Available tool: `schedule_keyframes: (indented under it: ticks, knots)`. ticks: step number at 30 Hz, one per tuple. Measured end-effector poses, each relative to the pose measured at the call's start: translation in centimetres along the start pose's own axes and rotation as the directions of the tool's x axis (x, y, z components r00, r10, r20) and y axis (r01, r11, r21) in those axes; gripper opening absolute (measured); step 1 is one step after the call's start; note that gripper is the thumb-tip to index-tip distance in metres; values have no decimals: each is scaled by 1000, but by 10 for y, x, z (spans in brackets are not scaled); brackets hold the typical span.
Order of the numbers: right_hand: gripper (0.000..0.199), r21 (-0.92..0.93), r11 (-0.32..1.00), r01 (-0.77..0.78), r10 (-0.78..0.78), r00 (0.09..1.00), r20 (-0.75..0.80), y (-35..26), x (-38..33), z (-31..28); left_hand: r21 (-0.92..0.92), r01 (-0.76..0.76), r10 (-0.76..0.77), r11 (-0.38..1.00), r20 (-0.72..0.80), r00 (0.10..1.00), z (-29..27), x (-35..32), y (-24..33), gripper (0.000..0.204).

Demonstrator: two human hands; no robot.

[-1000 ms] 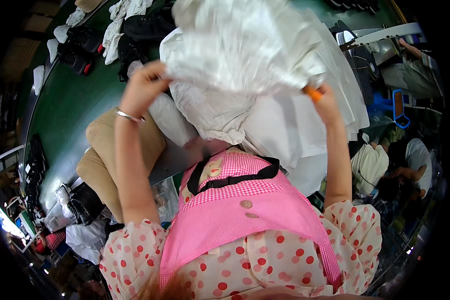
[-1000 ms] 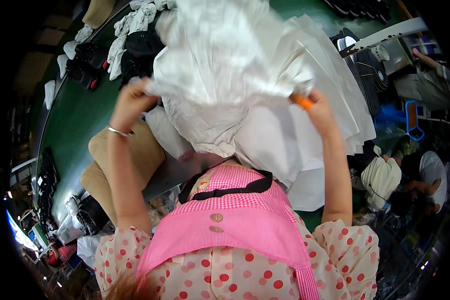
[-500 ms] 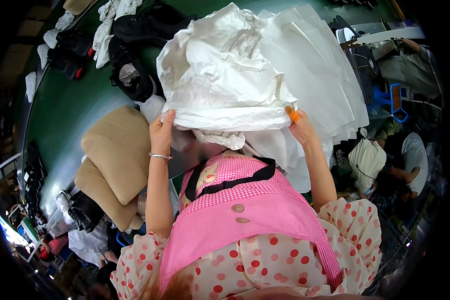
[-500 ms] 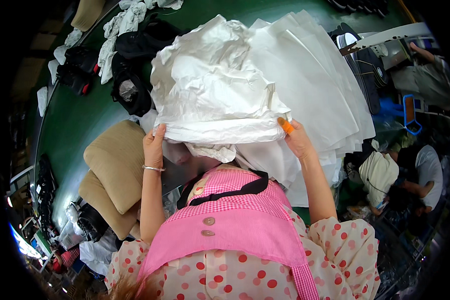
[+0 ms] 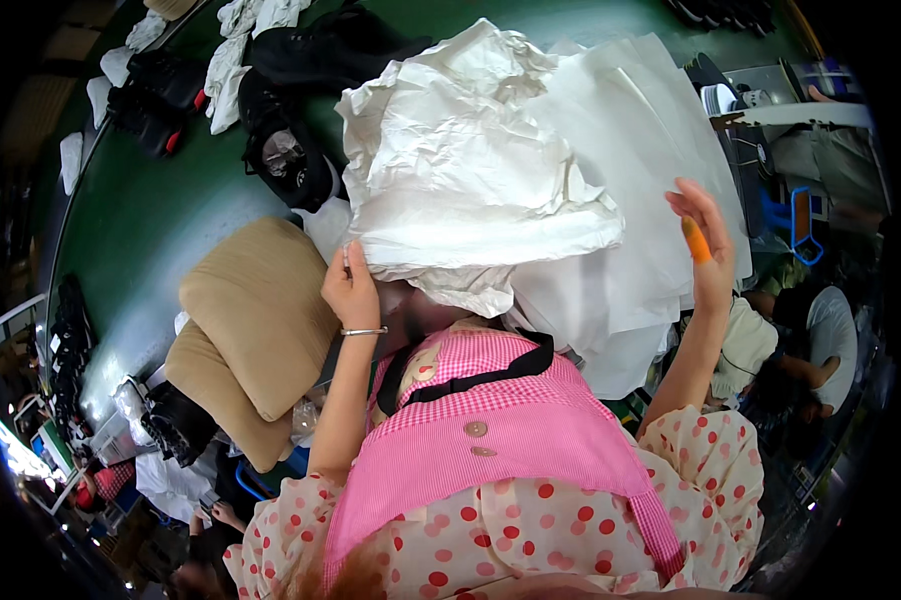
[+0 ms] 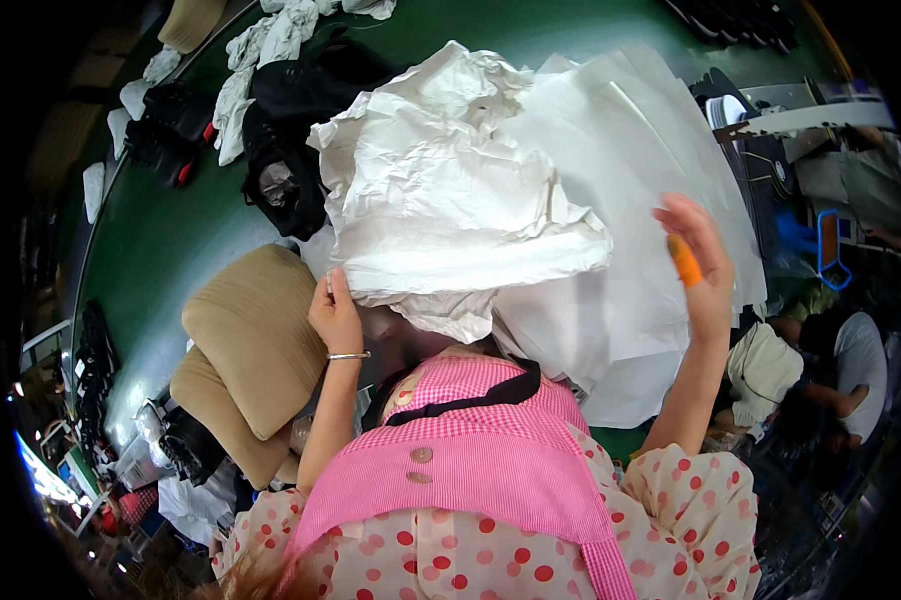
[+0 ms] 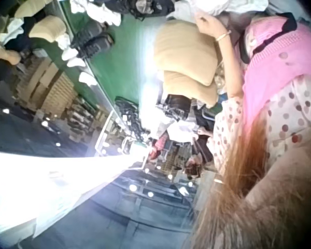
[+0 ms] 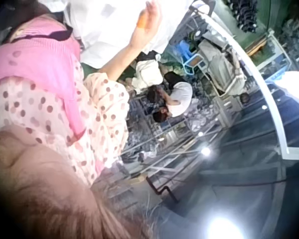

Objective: The person folds white tissue paper and places it on a table. They then pick up a black shoe, stuff it with crumpled paper, and wrap it in the tissue paper. The wrapped shoe is placed on the table.

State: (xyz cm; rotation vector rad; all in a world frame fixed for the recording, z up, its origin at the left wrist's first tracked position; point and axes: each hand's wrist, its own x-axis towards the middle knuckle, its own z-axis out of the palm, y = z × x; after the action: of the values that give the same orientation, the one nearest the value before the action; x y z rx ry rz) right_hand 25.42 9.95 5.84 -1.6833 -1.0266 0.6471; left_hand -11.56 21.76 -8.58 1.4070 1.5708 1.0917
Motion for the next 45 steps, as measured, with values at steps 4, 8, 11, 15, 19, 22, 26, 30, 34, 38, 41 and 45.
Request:
schedule_keyframes:
  ticks: [4,8,11,15,19,22,26,30,34,38,41,45]
  knots:
    - [36,-128,770,625,-467,688,555,-43,19,110,-58,15,-19,998,-60,998,12,-14,5,27]
    - [45,-102,487,867,-587,411,698,4,47,206,-47,91,-91,995,-11,996,7,-20,-3,27]
    - [50,-238,390,890,-551,432,714,59,97,231,46,75,-77,996,35,996,2,-24,-20,28]
    - [48,-515,388,764,-484,644,592,92,127,221,156,124,-133,980,48,990,-7,-26,-5,30]
    - [45,-699,507,505,-313,863,397,124,152,180,225,75,-92,972,68,993,-4,-25,-5,29]
    - [42,-694,493,525,-428,841,331,85,150,159,207,86,-90,975,10,996,-1,-24,-8,29]
    - [45,-322,445,836,-396,506,766,37,63,143,214,93,-82,972,-59,995,5,-17,-5,30]
    - [45,-483,503,716,-151,624,767,78,21,81,227,119,-99,967,-98,990,-5,-13,-10,29]
    - [46,-663,531,528,-134,824,550,108,7,20,224,54,-38,973,-76,996,-9,-17,-11,27]
    - [46,-471,672,572,-335,802,495,42,6,76,551,-371,419,748,43,907,-13,-13,37,47]
    - [46,-383,585,715,-449,679,581,29,9,144,426,-616,534,662,309,787,-8,-5,59,53]
    - [36,-299,582,756,-410,590,695,55,20,184,343,-707,422,619,615,667,3,8,44,37]
